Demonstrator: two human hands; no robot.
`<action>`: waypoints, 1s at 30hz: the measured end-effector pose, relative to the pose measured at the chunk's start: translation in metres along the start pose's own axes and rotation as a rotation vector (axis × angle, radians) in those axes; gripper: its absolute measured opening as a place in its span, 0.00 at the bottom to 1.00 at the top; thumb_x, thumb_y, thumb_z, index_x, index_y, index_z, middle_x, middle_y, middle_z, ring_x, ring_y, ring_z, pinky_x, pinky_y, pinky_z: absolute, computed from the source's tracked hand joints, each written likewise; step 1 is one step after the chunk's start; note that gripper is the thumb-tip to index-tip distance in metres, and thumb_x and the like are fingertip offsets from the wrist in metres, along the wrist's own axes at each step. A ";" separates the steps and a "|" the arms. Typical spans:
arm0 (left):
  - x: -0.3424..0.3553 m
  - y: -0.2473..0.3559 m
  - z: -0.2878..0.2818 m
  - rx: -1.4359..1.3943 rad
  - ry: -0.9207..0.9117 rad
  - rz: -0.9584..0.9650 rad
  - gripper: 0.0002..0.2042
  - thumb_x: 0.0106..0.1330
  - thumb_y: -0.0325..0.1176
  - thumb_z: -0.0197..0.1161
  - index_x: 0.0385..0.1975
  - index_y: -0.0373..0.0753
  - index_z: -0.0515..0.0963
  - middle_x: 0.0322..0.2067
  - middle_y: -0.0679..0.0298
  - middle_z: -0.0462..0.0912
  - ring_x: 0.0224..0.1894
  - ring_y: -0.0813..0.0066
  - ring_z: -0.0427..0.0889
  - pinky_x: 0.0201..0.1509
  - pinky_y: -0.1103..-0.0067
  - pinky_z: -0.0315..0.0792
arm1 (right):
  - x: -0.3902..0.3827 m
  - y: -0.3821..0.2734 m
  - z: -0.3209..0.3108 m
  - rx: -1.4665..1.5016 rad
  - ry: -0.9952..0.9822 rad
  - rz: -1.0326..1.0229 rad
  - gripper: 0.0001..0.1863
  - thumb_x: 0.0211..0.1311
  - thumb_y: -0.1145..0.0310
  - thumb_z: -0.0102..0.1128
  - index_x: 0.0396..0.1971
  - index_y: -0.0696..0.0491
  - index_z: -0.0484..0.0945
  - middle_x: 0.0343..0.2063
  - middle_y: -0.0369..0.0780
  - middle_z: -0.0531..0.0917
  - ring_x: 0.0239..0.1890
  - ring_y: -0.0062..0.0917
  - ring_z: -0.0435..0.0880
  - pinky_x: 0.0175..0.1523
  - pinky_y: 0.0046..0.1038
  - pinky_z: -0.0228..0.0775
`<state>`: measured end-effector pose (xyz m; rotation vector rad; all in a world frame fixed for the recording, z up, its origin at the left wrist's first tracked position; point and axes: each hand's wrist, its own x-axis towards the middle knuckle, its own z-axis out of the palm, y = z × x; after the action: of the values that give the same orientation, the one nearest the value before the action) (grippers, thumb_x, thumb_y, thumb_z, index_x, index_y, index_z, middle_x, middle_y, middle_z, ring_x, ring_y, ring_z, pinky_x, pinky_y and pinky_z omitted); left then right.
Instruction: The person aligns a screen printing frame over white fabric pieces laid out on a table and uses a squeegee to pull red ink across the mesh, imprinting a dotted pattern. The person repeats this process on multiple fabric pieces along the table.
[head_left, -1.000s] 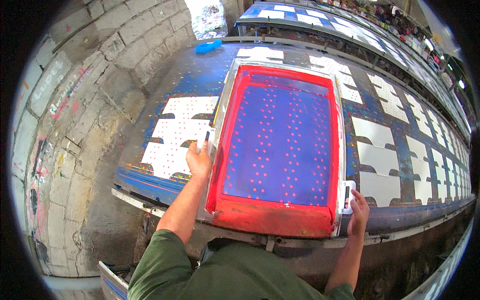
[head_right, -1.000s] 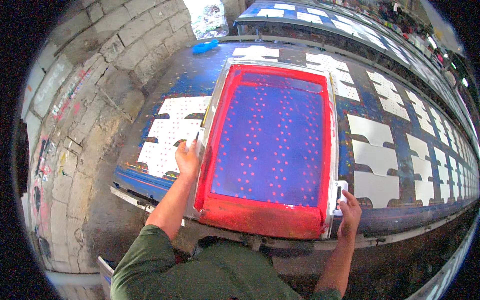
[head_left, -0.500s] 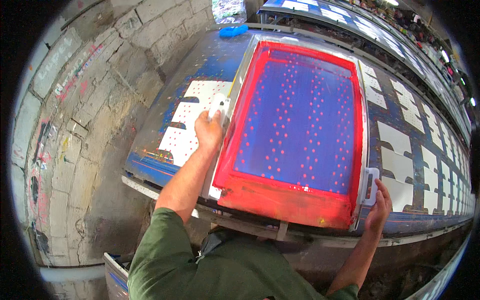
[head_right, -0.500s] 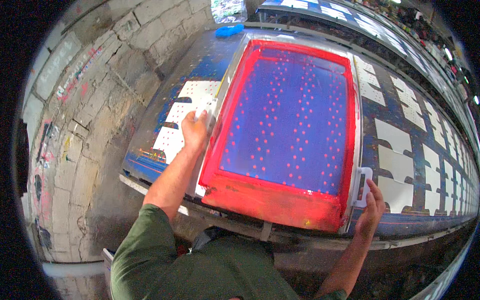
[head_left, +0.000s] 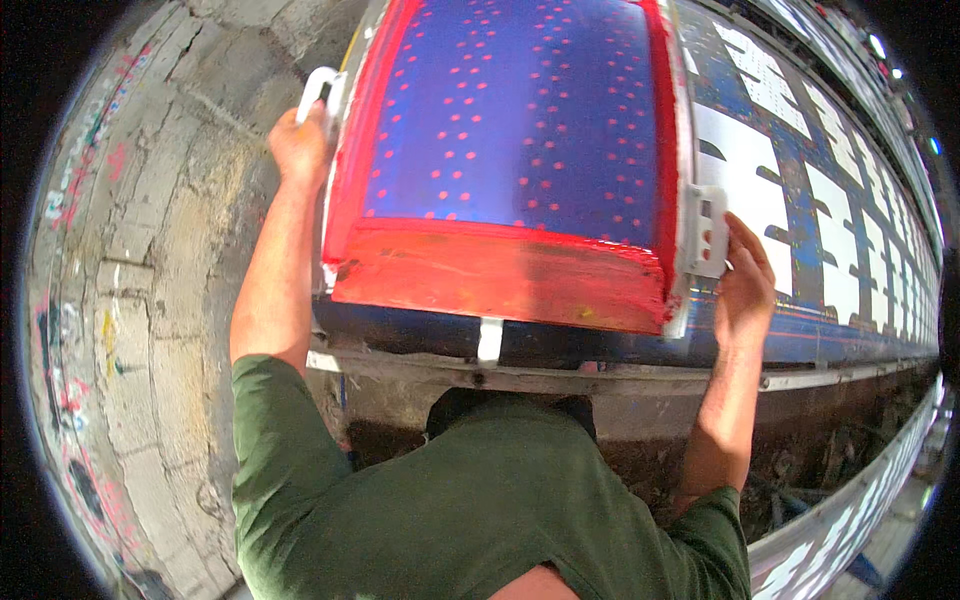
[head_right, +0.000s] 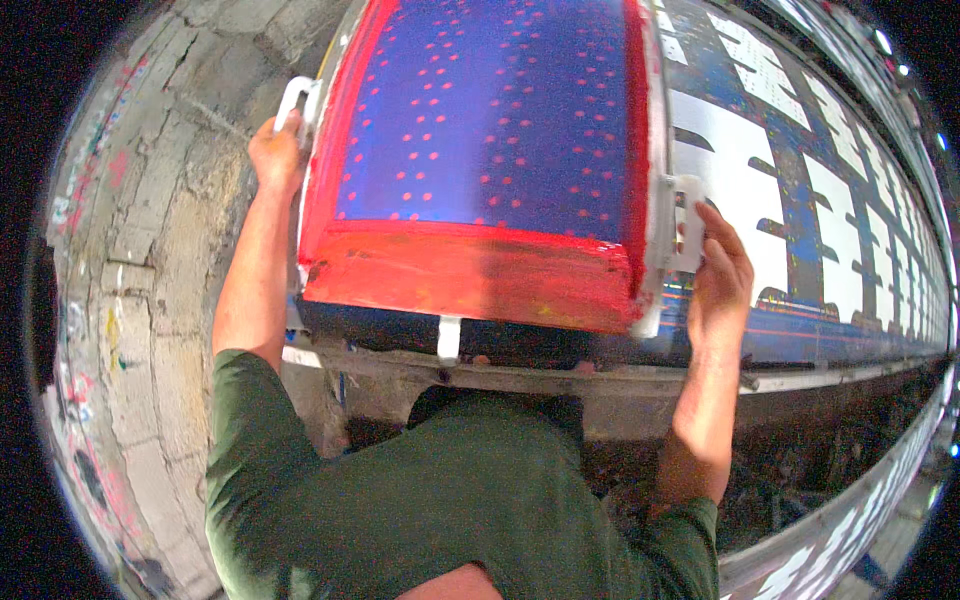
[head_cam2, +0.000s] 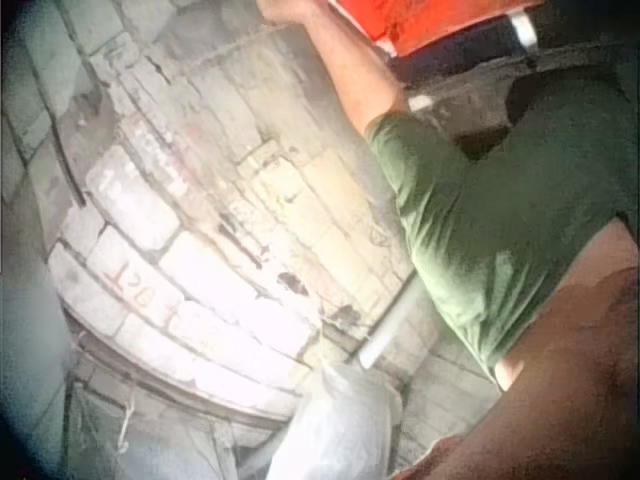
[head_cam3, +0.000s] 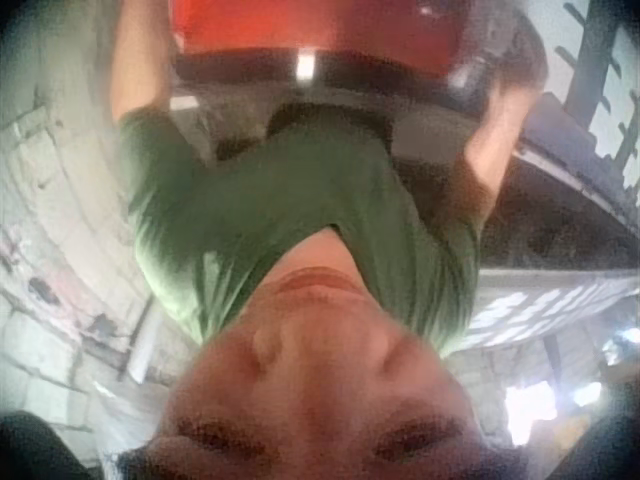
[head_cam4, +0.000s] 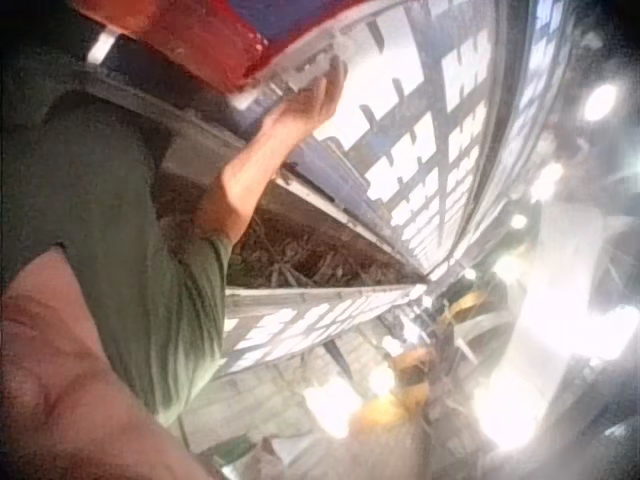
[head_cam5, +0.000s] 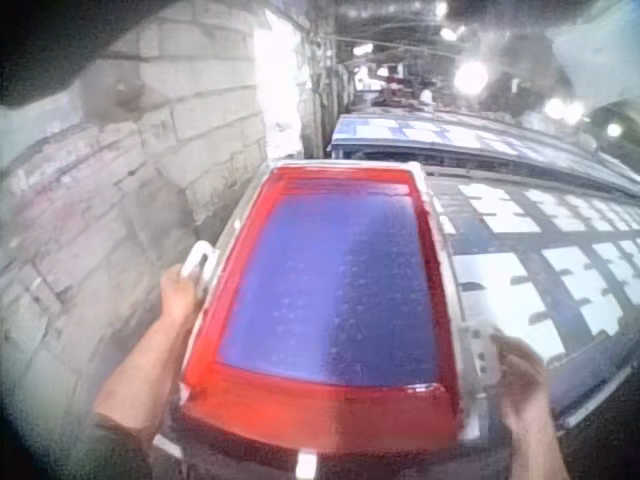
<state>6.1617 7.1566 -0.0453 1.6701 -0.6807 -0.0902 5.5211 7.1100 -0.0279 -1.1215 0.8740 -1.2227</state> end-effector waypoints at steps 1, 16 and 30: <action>0.009 -0.014 -0.014 -0.037 -0.006 -0.058 0.13 0.77 0.35 0.72 0.44 0.28 0.88 0.32 0.62 0.89 0.32 0.75 0.84 0.36 0.71 0.78 | -0.007 0.004 0.016 -0.013 -0.070 -0.006 0.28 0.78 0.69 0.59 0.72 0.67 0.74 0.70 0.49 0.82 0.65 0.33 0.85 0.72 0.38 0.73; -0.041 -0.094 -0.075 -0.058 0.003 -0.124 0.09 0.80 0.32 0.70 0.42 0.30 0.86 0.33 0.66 0.88 0.32 0.80 0.81 0.38 0.75 0.76 | -0.061 0.060 0.065 -0.035 0.000 0.060 0.27 0.76 0.63 0.65 0.68 0.63 0.81 0.63 0.45 0.87 0.67 0.30 0.82 0.76 0.33 0.66; -0.068 -0.099 -0.072 -0.098 0.000 -0.123 0.10 0.80 0.33 0.70 0.41 0.30 0.86 0.32 0.68 0.86 0.31 0.81 0.79 0.37 0.76 0.74 | -0.068 0.054 0.045 -0.067 -0.014 0.076 0.26 0.76 0.66 0.64 0.69 0.61 0.81 0.64 0.43 0.86 0.68 0.29 0.81 0.76 0.33 0.66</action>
<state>6.1739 7.2578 -0.1414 1.6162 -0.5641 -0.2083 5.5665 7.1836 -0.0733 -1.1390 0.9445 -1.1287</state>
